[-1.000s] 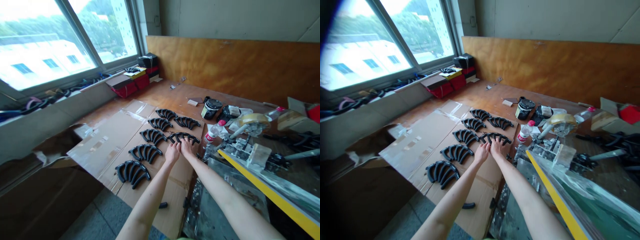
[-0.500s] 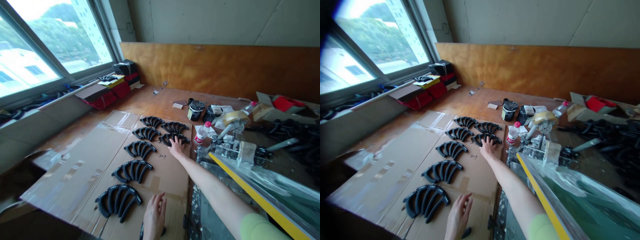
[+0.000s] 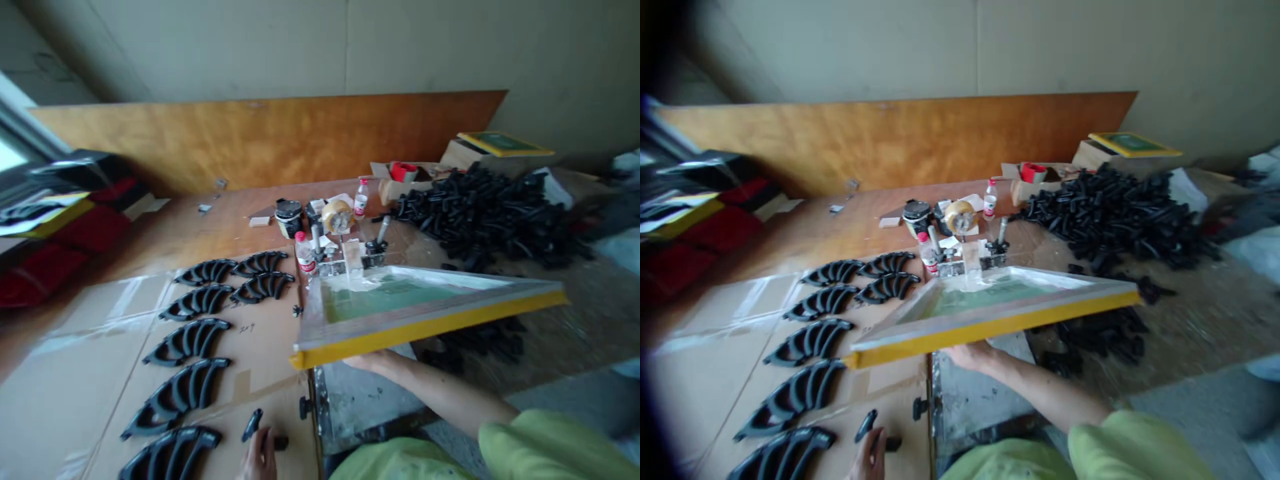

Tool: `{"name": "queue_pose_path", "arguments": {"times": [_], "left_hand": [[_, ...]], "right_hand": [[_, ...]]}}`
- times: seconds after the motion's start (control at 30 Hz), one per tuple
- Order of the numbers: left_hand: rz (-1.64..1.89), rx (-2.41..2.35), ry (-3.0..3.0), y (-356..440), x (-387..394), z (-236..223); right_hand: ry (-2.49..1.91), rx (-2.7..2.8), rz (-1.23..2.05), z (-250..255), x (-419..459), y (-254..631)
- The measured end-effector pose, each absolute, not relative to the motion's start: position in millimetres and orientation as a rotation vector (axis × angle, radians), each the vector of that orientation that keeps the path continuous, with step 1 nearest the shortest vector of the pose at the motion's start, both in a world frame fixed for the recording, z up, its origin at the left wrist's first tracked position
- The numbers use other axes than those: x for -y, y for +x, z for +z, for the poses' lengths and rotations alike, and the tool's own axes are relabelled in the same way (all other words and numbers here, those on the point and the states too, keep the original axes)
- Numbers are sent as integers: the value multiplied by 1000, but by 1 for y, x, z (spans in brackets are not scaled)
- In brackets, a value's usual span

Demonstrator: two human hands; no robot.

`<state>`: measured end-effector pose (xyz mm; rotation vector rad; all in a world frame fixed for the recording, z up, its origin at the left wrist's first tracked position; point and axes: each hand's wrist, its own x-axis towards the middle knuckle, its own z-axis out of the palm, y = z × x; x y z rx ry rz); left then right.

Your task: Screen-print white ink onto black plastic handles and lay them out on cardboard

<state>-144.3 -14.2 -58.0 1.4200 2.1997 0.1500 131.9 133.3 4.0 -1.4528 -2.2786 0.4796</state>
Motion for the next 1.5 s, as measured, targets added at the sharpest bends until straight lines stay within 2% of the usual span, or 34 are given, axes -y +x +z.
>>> {"name": "queue_pose_path", "arguments": {"times": [0.2,0.33,0.5,0.67,0.83,0.9,1.03,1.1,1.33,1.5], "left_hand": [[97,-2127,1671,-124,-43,-74],[88,-2046,1798,-117,-64,-78],[49,-2123,1738,-118,-57,-74],[172,-2179,1698,-110,-40,-61],[286,-2242,1541,-101,-24,-37],[392,-2246,1419,-102,-18,-30],[644,-2176,1210,-102,-12,-24],[753,-2125,1161,-98,-14,-21],[911,-1961,1212,-77,-42,-6],[978,-1907,1270,-65,-64,12]], "right_hand": [[-1967,1961,230,3,-87,327],[-2122,1979,267,-18,-72,382],[-1994,2216,332,-37,-82,383],[-1990,2376,380,-22,-110,382],[-2085,2098,231,-2,-119,389],[-1991,1842,416,5,-117,393],[-1511,1443,1082,20,-114,380],[-1401,1469,1159,25,-114,357],[-1173,2217,609,6,-130,286],[-1234,2337,416,-8,-133,278]]}}
